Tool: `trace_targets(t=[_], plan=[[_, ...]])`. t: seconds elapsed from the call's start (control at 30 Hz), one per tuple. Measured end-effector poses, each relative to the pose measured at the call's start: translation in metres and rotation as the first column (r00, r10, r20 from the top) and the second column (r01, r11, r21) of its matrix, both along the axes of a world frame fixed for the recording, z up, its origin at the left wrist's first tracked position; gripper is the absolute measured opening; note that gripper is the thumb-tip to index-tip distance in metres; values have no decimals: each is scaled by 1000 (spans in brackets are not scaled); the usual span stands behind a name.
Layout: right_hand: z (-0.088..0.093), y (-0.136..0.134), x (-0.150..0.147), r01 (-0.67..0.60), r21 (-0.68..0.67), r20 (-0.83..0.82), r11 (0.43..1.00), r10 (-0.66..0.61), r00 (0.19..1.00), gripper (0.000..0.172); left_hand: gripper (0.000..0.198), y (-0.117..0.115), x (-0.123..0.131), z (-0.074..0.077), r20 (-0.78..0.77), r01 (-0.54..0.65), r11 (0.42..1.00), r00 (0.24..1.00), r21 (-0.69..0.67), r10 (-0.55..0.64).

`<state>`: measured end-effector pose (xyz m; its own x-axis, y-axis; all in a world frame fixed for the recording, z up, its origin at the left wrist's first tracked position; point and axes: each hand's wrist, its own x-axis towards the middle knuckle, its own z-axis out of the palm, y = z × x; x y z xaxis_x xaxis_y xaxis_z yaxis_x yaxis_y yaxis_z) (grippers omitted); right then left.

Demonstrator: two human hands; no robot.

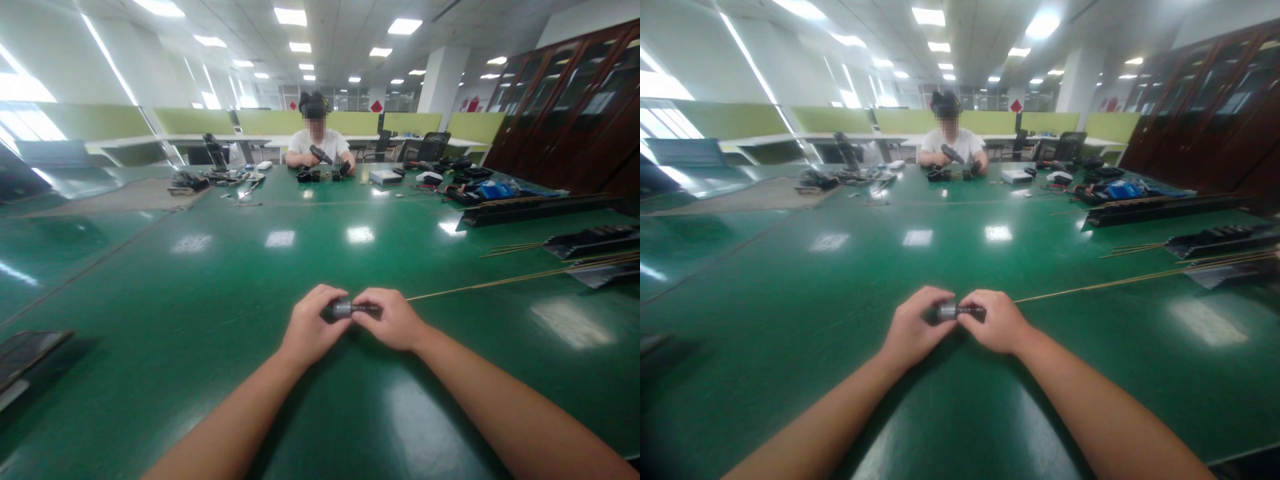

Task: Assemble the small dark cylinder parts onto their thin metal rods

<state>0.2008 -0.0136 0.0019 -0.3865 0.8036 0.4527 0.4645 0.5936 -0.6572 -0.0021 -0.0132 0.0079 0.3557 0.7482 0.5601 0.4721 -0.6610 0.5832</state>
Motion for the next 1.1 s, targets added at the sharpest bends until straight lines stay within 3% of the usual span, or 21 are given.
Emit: trace_targets(t=[0.13,1.1], plan=[[0,1,0,-6,7,9,1000,6,1000,9,16,0,1,1,2,-1,1000,1000,9,1],[-2,4,4,-20,12,48,1000,19,999,10,14,1,-1,0,1,-39,999,999,4,39]])
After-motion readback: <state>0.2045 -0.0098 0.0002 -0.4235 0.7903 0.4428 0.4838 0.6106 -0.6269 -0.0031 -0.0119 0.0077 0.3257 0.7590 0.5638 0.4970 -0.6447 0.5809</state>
